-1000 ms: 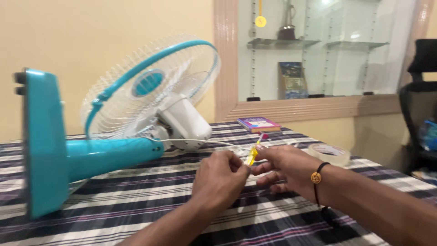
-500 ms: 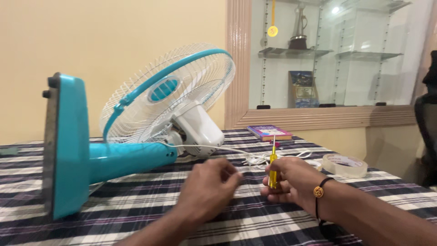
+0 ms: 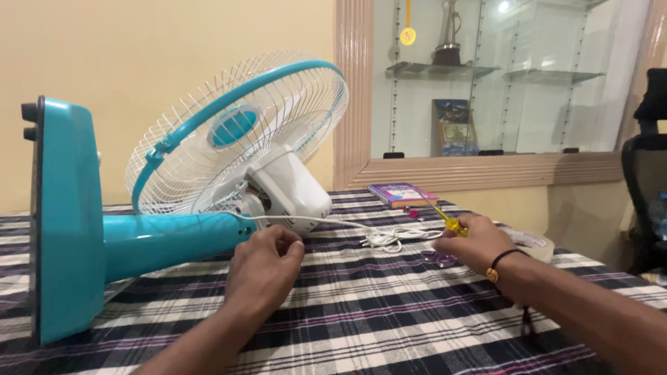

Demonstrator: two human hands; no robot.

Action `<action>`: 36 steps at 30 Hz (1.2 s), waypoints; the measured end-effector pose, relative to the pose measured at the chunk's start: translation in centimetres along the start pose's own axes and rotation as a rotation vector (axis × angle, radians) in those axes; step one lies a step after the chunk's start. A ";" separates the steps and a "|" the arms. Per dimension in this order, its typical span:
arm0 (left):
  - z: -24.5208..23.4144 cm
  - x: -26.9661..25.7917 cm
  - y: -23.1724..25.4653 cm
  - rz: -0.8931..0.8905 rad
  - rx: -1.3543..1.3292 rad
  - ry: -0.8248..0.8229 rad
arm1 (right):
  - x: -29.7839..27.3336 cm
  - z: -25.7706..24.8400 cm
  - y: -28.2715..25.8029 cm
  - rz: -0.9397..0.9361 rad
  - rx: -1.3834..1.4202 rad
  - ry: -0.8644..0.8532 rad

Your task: The person uses a yellow screwdriver to remove the front grill and center cap of a teal and white table fan. They unscrew fasteners, detach the grill, and then remove the center cap to expose the fan blades.

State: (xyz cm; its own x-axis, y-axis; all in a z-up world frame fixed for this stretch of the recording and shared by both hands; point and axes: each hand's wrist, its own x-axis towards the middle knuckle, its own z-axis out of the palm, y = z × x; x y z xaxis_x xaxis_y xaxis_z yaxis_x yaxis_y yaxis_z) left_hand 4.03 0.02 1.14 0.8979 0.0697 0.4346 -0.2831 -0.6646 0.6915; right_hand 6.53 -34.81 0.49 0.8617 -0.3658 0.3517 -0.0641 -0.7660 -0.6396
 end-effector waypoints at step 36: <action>0.0 -1.2 1.6 0.191 0.055 -0.037 | -2.9 -5.7 1.6 0.013 -0.071 -0.183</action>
State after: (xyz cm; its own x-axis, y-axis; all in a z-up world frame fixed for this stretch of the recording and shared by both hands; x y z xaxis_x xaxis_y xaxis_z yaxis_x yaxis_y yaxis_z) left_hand 2.48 -1.16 1.73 0.8419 -0.0879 0.5323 -0.4312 -0.7028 0.5658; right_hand 1.08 -38.00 2.28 0.9372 -0.2790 0.2094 -0.1058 -0.7993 -0.5915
